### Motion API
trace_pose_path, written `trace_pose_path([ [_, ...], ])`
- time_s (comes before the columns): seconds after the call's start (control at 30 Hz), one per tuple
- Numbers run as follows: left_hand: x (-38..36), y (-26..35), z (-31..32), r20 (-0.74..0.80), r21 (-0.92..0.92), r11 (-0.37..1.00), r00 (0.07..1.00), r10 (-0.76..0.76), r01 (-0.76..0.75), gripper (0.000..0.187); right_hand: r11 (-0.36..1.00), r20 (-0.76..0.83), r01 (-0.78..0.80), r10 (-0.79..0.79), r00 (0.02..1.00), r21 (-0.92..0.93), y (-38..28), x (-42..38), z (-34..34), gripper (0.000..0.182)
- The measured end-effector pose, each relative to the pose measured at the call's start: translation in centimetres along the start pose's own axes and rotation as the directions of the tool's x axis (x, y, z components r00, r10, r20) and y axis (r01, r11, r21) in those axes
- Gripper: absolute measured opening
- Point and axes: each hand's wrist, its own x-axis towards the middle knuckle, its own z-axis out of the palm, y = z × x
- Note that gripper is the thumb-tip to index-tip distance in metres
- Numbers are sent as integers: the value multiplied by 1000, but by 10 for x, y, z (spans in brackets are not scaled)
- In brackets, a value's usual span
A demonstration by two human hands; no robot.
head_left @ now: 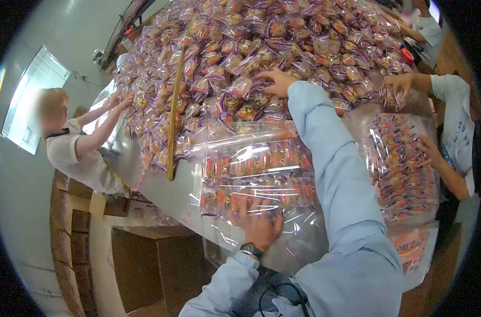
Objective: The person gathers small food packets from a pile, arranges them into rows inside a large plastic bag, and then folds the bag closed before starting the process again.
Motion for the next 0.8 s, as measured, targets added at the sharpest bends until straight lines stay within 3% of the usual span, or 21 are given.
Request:
trace_pose_path([
  [0.07, 2, 3, 0, 6, -1, 1000, 1000, -23, 23, 60, 996, -100, 85, -81, 992, 38, 0, -10, -8, 58],
  [0.17, 3, 0, 0, -18, -27, 1000, 1000, 0, 0, 59, 943, -193, 128, -70, 979, 308, -1, -14, -22, 56],
  [0.2, 1, 0, 3, -48, -33, 999, 999, 1, -3, 58, 821, -77, 6, 46, 996, 571, 1, -17, -28, 55],
  [0.27, 0, 3, 1, -44, -27, 1000, 999, -4, 3, 57, 832, -225, 60, 79, 971, 552, 22, -17, -32, 54],
  [0.33, 3, 3, 1, -36, -14, 1000, 999, -9, 9, 55, 743, -284, 104, 119, 952, 661, 10, -32, -51, 54],
  [0.43, 4, 1, -1, -74, -12, 1000, 997, 19, -20, 56, 728, -424, 174, 173, 889, 663, -15, -63, -83, 55],
  [0.57, 5, 1, 0, -70, 4, 1000, 997, 23, -23, 58, 677, -414, 182, 197, 889, 713, -57, -135, -116, 63],
  [0.7, -6, -2, 7, 108, -22, 999, 994, -27, 30, 59, 695, -399, 74, 319, 860, 715, -82, -259, -109, 71],
  [0.77, -7, 2, 8, 50, -17, 1000, 999, -19, 20, 59, 705, -429, 63, 356, 830, 707, -78, -319, -99, 75],
  [0.8, -5, 10, 3, 63, -15, 999, 998, -29, 30, 61, 623, -350, 4, 433, 831, 782, -108, -352, -106, 77],
])
